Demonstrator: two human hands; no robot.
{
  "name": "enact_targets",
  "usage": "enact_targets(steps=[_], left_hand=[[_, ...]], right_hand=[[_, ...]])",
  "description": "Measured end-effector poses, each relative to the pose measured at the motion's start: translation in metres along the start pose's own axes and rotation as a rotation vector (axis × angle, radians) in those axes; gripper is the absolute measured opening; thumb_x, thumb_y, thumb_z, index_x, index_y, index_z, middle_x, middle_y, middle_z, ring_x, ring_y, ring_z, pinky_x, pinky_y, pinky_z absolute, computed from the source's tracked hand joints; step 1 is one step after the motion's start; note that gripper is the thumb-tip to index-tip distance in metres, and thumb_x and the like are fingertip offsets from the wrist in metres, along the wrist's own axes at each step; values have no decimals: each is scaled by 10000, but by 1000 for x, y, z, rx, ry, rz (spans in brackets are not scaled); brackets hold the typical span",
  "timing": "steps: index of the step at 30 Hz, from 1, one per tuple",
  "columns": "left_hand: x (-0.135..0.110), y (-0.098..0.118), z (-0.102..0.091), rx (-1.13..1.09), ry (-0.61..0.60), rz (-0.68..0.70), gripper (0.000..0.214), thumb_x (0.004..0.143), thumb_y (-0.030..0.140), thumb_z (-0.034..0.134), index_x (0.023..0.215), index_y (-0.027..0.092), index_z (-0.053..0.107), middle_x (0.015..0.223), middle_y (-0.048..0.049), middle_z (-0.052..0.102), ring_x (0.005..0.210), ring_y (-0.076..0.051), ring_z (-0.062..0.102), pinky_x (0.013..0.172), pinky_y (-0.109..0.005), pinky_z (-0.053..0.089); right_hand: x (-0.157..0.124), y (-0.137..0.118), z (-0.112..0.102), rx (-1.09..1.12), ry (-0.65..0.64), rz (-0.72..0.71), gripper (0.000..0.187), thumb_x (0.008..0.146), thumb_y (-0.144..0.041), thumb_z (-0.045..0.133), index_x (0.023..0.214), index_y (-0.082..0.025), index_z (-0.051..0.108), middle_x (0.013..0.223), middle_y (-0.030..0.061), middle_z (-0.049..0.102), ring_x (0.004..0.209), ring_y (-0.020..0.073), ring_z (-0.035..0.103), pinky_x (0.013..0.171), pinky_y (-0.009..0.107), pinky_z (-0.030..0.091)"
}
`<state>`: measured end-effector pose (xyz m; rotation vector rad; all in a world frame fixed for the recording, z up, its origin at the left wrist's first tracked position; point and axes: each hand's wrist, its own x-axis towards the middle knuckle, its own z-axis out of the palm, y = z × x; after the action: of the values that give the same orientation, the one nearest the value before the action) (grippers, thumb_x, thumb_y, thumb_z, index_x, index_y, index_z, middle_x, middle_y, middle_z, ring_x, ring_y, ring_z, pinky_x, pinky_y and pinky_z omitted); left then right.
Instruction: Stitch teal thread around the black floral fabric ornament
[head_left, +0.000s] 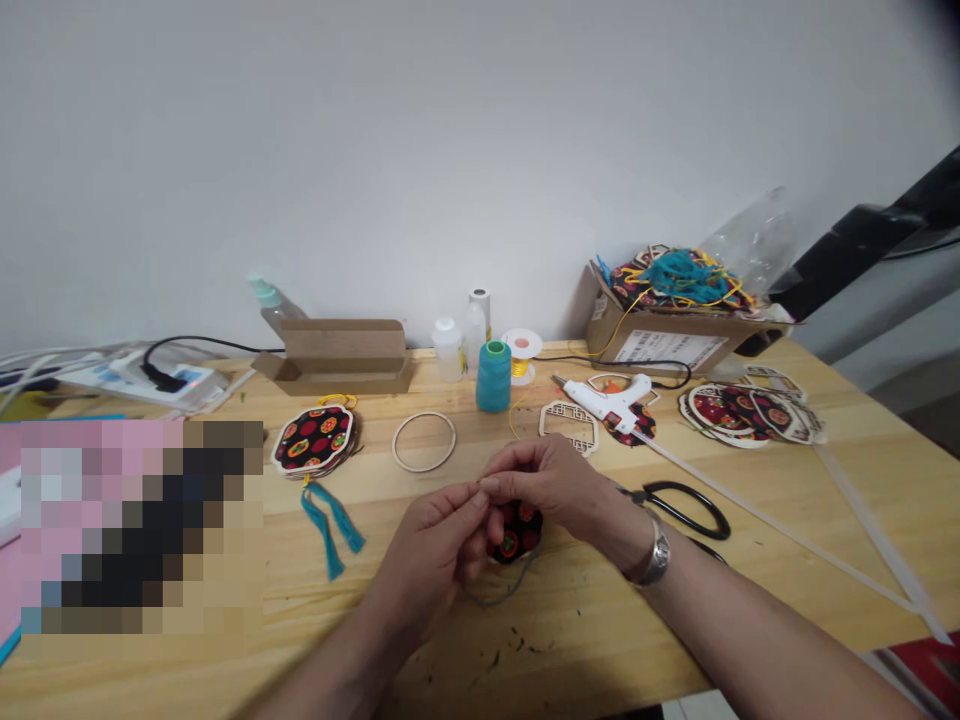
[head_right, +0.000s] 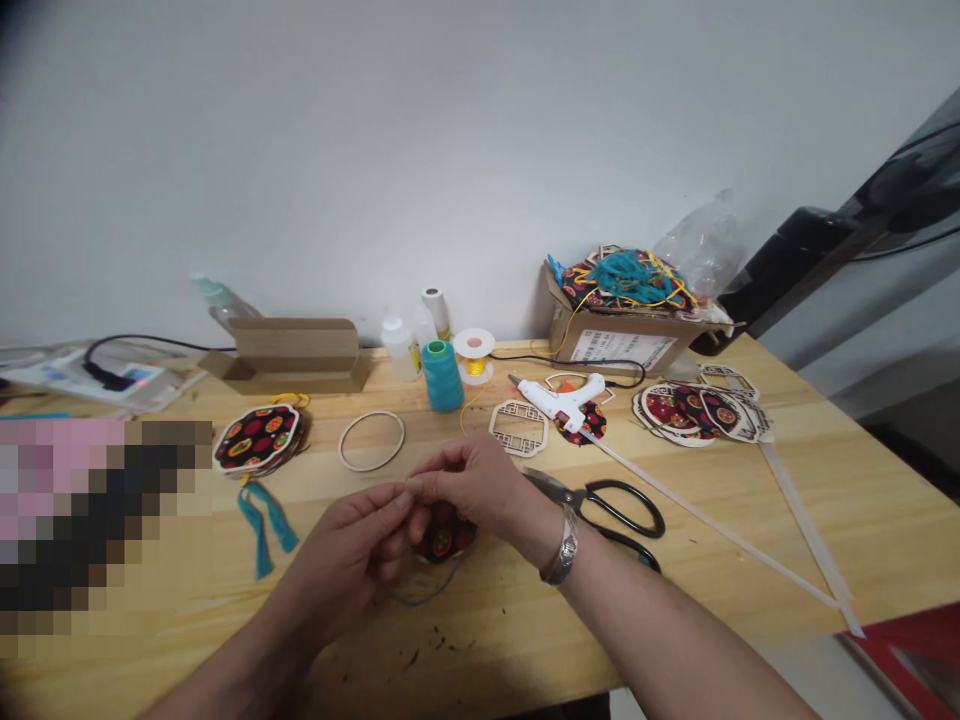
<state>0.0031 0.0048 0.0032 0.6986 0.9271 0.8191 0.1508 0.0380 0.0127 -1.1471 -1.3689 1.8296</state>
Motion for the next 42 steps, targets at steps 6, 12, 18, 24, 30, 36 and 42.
enact_targets(steps=[6, 12, 18, 24, 30, 36, 42], left_hand=[[2, 3, 1, -171, -38, -5, 261, 787, 280, 523, 824, 70, 674, 748, -126, 657, 482, -80, 455, 439, -207, 349], [4, 1, -2, -126, -14, 4, 224, 778, 264, 561, 809, 72, 672, 758, -115, 656, 546, -105, 511, 514, -234, 404], [3, -1, -2, -57, -1, 40, 215, 780, 265, 572, 677, 92, 646, 501, 21, 483, 444, -37, 328, 445, -169, 286], [3, 0, -1, 78, 115, 34, 210, 740, 287, 609, 629, 108, 616, 550, 17, 518, 410, -22, 278, 380, -160, 190], [4, 3, 0, 42, 192, 25, 207, 654, 308, 677, 680, 104, 655, 515, 27, 511, 386, -19, 271, 358, -158, 172], [3, 5, -1, -37, 205, 11, 216, 643, 301, 682, 723, 101, 663, 511, 30, 513, 376, -10, 266, 351, -154, 147], [4, 2, -2, -28, 217, 7, 225, 659, 312, 669, 727, 98, 673, 508, 27, 507, 378, -10, 275, 352, -156, 137]], right_hand=[[1, -2, -2, -170, 206, -88, 138, 697, -255, 600, 665, -124, 630, 556, -22, 560, 494, 63, 454, 462, 175, 352], [3, 0, -3, -177, 264, -77, 154, 697, -276, 589, 689, -127, 625, 610, 0, 599, 548, 92, 505, 500, 199, 382], [2, -1, -1, -83, 235, -87, 146, 693, -276, 606, 655, -135, 617, 547, -21, 586, 514, 83, 501, 506, 196, 390], [4, -1, -1, -138, 253, -75, 137, 692, -269, 607, 679, -134, 626, 589, -10, 596, 545, 98, 515, 531, 215, 411], [-20, -25, -12, -895, 386, -274, 137, 780, -286, 539, 772, -172, 615, 770, 29, 615, 729, 152, 539, 640, 271, 397], [-83, -18, -42, -1417, 437, -97, 103, 786, -254, 499, 778, -198, 585, 780, 56, 590, 713, 192, 545, 651, 313, 409], [-119, 38, -71, -1372, 565, 96, 277, 761, -294, 486, 989, -183, 599, 983, 109, 621, 884, 240, 586, 750, 353, 467]])
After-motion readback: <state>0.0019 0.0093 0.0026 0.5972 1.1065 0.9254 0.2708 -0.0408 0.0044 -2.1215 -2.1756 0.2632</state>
